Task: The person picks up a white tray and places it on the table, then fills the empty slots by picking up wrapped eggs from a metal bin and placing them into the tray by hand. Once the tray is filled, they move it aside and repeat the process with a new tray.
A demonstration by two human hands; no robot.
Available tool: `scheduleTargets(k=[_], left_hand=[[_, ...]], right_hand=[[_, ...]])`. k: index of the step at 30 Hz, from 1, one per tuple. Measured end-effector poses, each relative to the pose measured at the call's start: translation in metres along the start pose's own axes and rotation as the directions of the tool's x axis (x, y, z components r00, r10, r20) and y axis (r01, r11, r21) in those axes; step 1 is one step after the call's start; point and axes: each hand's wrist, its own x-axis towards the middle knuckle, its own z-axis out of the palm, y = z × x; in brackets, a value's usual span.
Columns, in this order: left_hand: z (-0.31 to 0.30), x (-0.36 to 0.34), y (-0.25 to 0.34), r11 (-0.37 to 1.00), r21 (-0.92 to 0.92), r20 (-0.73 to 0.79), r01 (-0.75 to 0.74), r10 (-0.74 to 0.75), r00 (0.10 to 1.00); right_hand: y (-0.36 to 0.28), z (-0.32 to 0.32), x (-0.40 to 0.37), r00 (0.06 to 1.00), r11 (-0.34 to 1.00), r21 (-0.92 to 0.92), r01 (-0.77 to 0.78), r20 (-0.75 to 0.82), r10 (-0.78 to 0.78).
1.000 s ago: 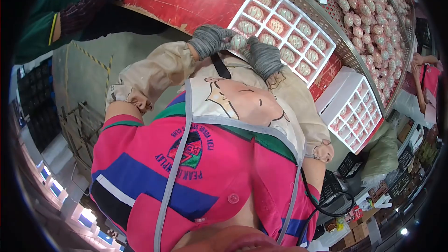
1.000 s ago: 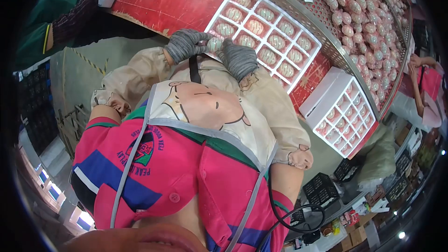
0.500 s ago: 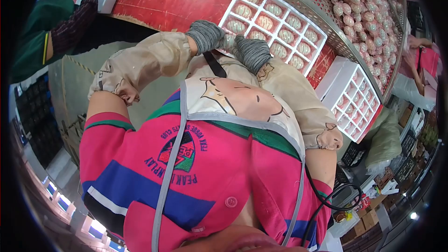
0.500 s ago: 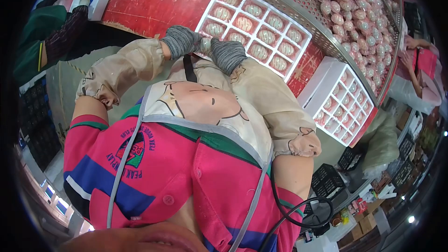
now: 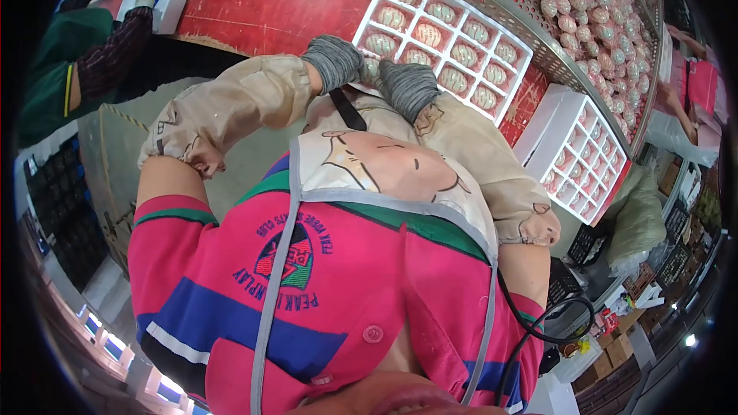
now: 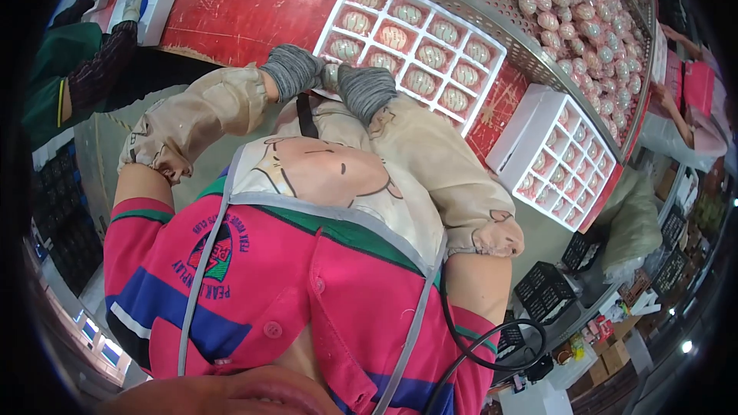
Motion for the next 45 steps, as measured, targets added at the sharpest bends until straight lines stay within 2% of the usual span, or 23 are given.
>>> scheduleTargets(k=[3, 8, 10, 14, 16, 18, 19, 20, 21, 22, 24, 25, 27, 28, 30, 32, 33, 34, 36, 40, 42, 44, 45], left_hand=[[-0.003, 0.001, 0.005, 0.999, 0.043, 0.032, 0.005, -0.007, 0.999], [0.008, 0.013, 0.003, 0.992, 0.123, 0.047, 0.004, -0.010, 0.999], [0.026, 0.018, -0.005, 0.978, 0.207, 0.009, 0.009, -0.011, 1.000], [0.008, 0.013, 0.009, 0.992, 0.121, -0.008, 0.041, -0.041, 0.999], [0.016, 0.014, -0.006, 0.992, 0.124, -0.044, 0.025, -0.020, 0.999], [0.025, 0.020, -0.030, 0.969, -0.245, -0.080, 0.009, -0.029, 0.996], [0.027, 0.021, -0.036, 0.971, -0.239, -0.079, 0.003, -0.023, 0.997], [0.030, 0.020, -0.044, 0.879, -0.476, -0.278, 0.014, -0.166, 0.946], [0.032, 0.018, -0.050, 0.736, -0.676, -0.421, -0.035, -0.347, 0.838], [0.032, 0.024, -0.053, 0.740, -0.672, -0.422, -0.030, -0.349, 0.837], [0.030, 0.050, -0.055, 0.603, -0.782, -0.491, -0.158, -0.441, 0.751], [0.034, 0.065, -0.056, 0.610, -0.776, -0.499, -0.164, -0.433, 0.751], [0.035, 0.088, -0.047, 0.270, -0.954, -0.238, -0.131, -0.414, 0.878], [0.018, 0.079, -0.024, 0.375, -0.924, -0.235, -0.069, -0.415, 0.879], [0.041, 0.103, -0.034, 0.540, -0.841, -0.301, -0.015, -0.446, 0.843], [0.049, 0.103, -0.037, 0.089, -0.990, -0.134, -0.105, -0.447, 0.884], [0.032, 0.088, -0.020, -0.171, -0.976, -0.052, -0.134, -0.414, 0.909], [0.034, 0.088, -0.023, -0.195, -0.973, -0.038, -0.121, -0.382, 0.923], [0.047, 0.085, -0.037, -0.165, -0.981, -0.030, -0.101, -0.385, 0.922], [0.029, 0.031, -0.010, -0.188, -0.982, 0.071, -0.014, -0.434, 0.898], [0.047, 0.029, -0.014, -0.189, -0.978, 0.004, -0.084, -0.425, 0.905], [0.017, 0.010, 0.035, -0.229, -0.959, -0.057, -0.168, -0.423, 0.904], [-0.001, -0.002, 0.067, -0.269, -0.932, -0.113, -0.242, -0.418, 0.901]], right_hand=[[-0.003, 0.010, 0.002, 0.998, 1.000, 0.008, -0.030, -0.051, 0.030], [-0.008, 0.013, 0.012, 0.990, 0.998, 0.046, -0.052, 0.136, 0.046], [-0.005, 0.023, 0.016, 0.995, 0.945, 0.312, 0.097, -0.052, -0.085], [-0.002, 0.047, 0.045, 0.948, 0.998, 0.051, -0.041, 0.317, 0.023], [-0.001, -0.010, -0.002, 0.966, 0.975, 0.211, -0.066, 0.257, 0.010], [0.004, -0.021, -0.037, 0.970, 0.873, 0.430, -0.228, 0.177, 0.166], [0.006, -0.038, -0.059, 0.952, 0.801, 0.515, -0.305, 0.160, 0.261], [0.015, -0.021, -0.072, 0.904, 0.763, 0.505, -0.403, 0.087, 0.419], [0.027, -0.005, -0.097, 0.792, 0.811, 0.541, -0.222, -0.385, 0.474], [0.038, -0.009, -0.116, 0.646, 0.665, 0.714, -0.218, -0.405, 0.647], [0.077, 0.007, -0.142, 0.308, 0.747, 0.619, -0.244, -0.681, 0.665], [0.098, 0.023, -0.152, 0.298, 0.746, 0.620, -0.242, -0.684, 0.666], [0.122, 0.044, -0.163, 0.203, 0.615, 0.697, -0.369, -0.586, 0.785], [0.122, 0.047, -0.163, 0.187, 0.612, 0.700, -0.369, -0.589, 0.786], [0.120, 0.050, -0.161, 0.494, 0.206, 0.922, -0.329, -0.018, 0.869], [0.114, 0.042, -0.156, 0.497, 0.272, 0.878, -0.394, -0.046, 0.867], [0.120, 0.053, -0.155, 0.501, 0.086, 0.970, -0.228, 0.041, 0.865], [0.127, 0.064, -0.154, 0.525, -0.109, 0.993, -0.044, 0.115, 0.843], [0.102, 0.030, -0.164, 0.550, -0.109, 0.993, -0.038, 0.112, 0.827], [0.084, 0.015, -0.179, 0.501, 0.096, 0.995, -0.017, -0.075, 0.862], [0.085, -0.002, -0.202, 0.488, 0.239, 0.965, -0.109, -0.157, 0.859], [0.093, -0.016, -0.235, 0.447, 0.179, 0.979, 0.098, -0.204, 0.871], [0.109, -0.019, -0.256, 0.462, 0.241, 0.970, 0.022, -0.224, 0.858]])
